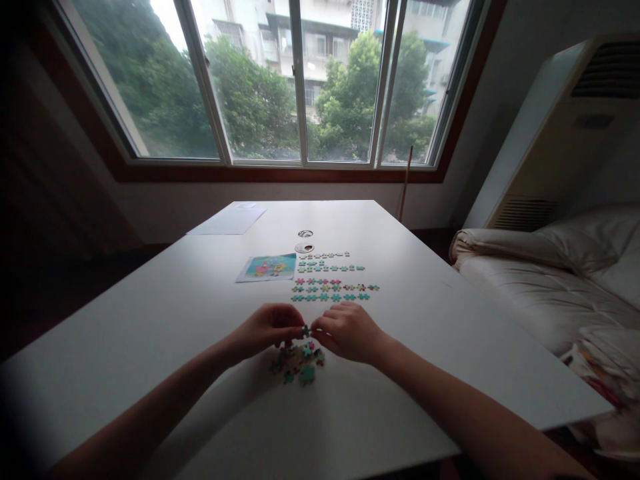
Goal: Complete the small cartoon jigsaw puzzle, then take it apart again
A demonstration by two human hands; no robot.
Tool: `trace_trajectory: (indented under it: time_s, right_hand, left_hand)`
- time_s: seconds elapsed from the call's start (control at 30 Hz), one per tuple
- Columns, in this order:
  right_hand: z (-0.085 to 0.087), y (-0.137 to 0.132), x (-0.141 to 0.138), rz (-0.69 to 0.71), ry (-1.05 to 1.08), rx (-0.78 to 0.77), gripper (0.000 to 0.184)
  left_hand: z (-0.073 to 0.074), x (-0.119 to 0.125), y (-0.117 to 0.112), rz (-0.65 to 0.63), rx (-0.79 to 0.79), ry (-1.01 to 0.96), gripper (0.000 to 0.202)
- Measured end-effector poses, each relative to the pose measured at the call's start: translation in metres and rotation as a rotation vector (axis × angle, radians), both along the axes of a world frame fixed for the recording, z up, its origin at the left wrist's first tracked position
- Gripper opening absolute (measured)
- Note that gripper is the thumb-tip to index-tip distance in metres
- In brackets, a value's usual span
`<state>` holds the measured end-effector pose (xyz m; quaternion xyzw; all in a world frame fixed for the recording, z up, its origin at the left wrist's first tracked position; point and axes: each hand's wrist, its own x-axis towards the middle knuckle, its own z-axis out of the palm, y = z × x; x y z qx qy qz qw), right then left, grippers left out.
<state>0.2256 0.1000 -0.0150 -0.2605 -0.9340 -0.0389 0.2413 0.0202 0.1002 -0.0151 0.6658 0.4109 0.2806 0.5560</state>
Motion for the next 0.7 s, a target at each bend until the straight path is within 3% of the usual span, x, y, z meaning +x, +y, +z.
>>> trace_trajectory:
  time_s: [0.7]
  right_hand:
    - [0.0009, -0.0011, 0.0011, 0.043, -0.040, -0.012, 0.020]
  left_hand:
    - [-0.0022, 0.0019, -0.0005, 0.002, 0.039, 0.031, 0.027]
